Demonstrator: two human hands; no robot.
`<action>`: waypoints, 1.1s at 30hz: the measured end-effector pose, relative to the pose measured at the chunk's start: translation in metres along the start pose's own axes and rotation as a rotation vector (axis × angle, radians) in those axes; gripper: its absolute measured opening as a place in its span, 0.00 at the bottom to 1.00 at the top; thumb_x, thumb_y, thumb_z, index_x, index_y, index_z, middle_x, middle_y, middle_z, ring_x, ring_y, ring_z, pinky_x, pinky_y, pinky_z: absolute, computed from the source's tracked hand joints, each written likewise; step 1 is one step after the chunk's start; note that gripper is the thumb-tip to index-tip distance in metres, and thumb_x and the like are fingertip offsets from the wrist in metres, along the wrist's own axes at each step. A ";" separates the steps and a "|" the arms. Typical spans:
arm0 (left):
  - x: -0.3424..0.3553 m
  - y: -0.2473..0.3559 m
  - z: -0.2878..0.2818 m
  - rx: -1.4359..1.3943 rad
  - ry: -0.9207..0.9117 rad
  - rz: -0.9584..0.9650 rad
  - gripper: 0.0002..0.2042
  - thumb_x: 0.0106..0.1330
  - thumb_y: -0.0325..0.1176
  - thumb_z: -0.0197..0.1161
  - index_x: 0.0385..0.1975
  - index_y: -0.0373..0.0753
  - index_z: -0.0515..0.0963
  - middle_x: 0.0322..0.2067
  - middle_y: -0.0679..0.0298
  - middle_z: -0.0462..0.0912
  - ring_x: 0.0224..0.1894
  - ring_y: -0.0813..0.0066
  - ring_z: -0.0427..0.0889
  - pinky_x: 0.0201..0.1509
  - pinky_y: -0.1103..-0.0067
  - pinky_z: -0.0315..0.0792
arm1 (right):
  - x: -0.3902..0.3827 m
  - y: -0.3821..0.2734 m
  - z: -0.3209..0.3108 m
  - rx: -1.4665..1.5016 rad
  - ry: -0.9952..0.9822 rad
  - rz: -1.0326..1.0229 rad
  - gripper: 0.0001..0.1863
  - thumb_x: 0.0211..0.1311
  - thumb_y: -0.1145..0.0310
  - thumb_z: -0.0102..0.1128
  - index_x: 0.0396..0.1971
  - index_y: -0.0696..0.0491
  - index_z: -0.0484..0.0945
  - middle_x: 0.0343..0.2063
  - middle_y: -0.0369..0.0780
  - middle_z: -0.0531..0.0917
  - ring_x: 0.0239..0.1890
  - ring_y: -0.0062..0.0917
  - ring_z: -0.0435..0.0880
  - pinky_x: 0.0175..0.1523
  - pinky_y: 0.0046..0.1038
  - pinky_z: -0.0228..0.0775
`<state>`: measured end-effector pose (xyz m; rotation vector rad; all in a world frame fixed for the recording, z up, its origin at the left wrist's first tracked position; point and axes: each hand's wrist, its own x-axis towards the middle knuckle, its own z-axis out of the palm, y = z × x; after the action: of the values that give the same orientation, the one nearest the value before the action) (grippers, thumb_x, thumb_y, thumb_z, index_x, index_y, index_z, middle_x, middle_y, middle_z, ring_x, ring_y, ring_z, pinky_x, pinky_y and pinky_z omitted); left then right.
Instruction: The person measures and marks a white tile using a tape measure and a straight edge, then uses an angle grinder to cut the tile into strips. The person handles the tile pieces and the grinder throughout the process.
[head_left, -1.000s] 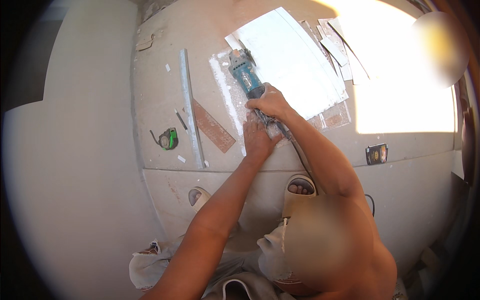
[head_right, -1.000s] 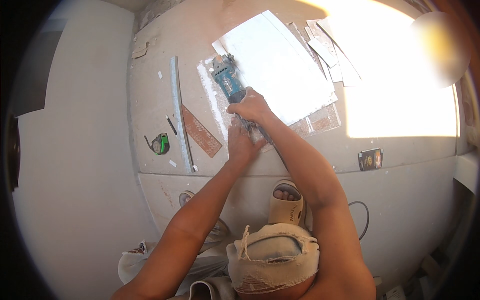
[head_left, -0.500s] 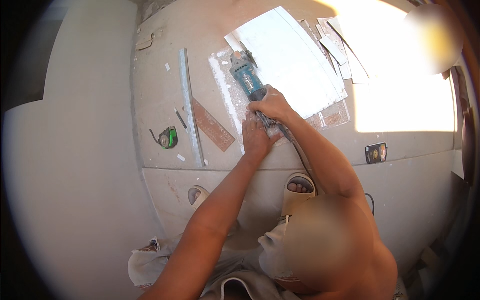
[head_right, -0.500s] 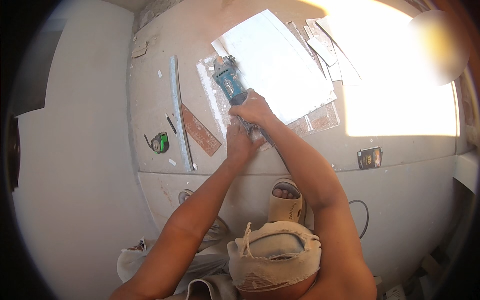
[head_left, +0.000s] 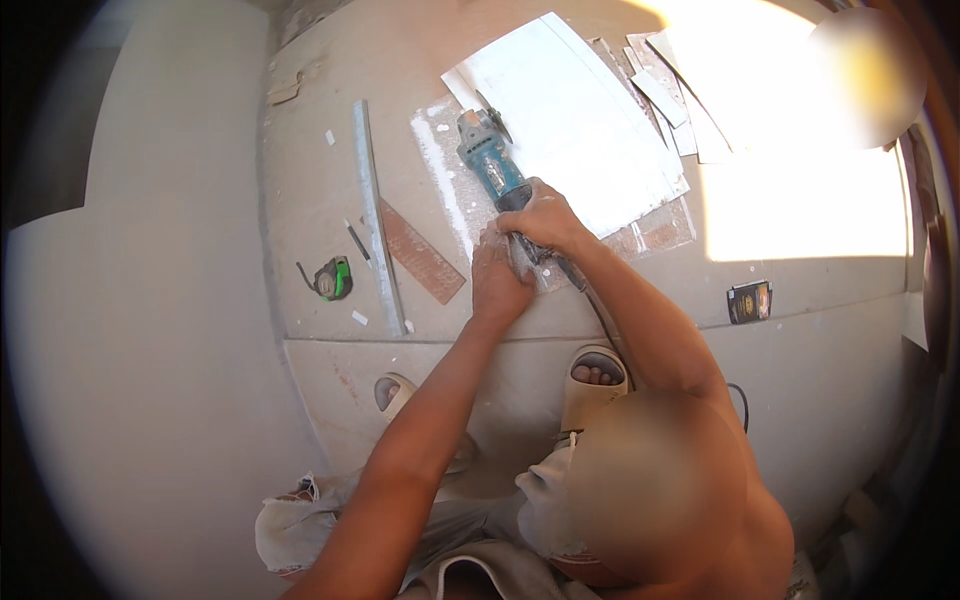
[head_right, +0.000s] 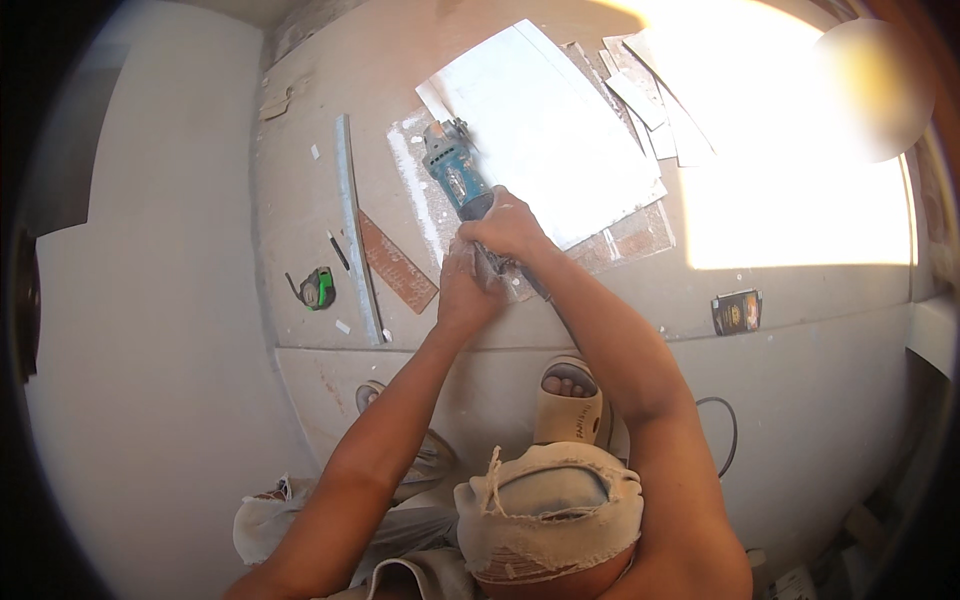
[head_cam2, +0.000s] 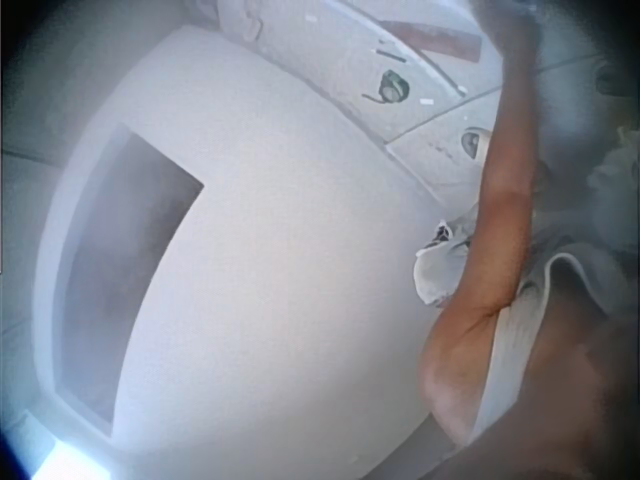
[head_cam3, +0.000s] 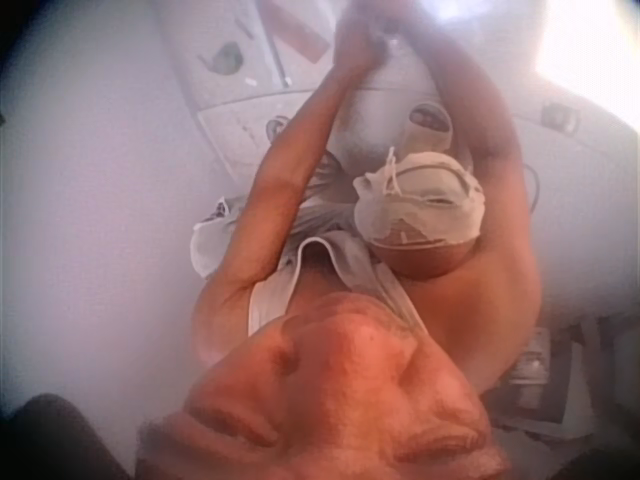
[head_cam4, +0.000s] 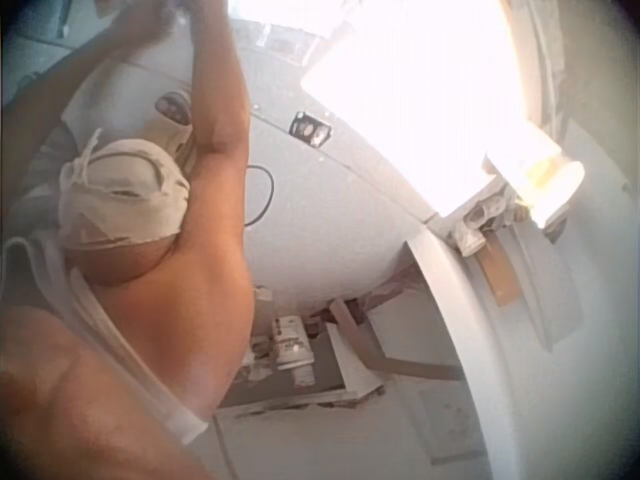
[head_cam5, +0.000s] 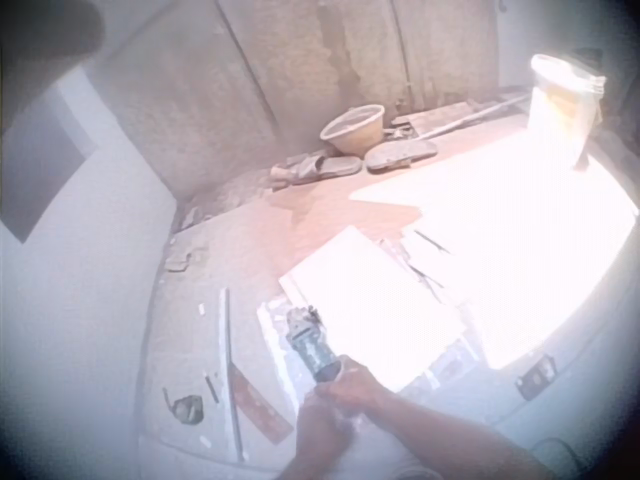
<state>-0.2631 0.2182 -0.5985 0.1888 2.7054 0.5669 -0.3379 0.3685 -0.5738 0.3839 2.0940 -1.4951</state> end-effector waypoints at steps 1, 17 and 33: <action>0.000 0.004 -0.005 -0.123 0.017 -0.031 0.35 0.62 0.40 0.65 0.66 0.28 0.61 0.67 0.41 0.60 0.70 0.52 0.58 0.73 0.65 0.52 | 0.000 0.002 -0.001 0.005 0.000 0.009 0.51 0.37 0.54 0.72 0.58 0.75 0.63 0.46 0.62 0.79 0.49 0.46 0.80 0.55 0.32 0.72; 0.007 0.044 -0.037 -1.318 -0.016 -0.467 0.28 0.71 0.56 0.50 0.56 0.37 0.71 0.45 0.61 0.77 0.42 0.72 0.75 0.44 0.75 0.73 | -0.014 0.006 0.000 -0.035 0.068 -0.005 0.40 0.44 0.54 0.68 0.51 0.70 0.69 0.43 0.60 0.81 0.49 0.48 0.82 0.54 0.36 0.74; 0.027 0.040 -0.039 -1.266 -0.250 -0.561 0.30 0.63 0.57 0.61 0.57 0.40 0.70 0.45 0.62 0.79 0.40 0.68 0.81 0.38 0.72 0.78 | -0.021 0.016 0.004 0.000 0.070 -0.020 0.33 0.49 0.56 0.64 0.48 0.68 0.70 0.42 0.61 0.81 0.49 0.51 0.82 0.54 0.38 0.73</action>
<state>-0.3013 0.2455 -0.5577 -0.7300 1.5881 1.7080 -0.3114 0.3720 -0.5756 0.4218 2.1581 -1.5138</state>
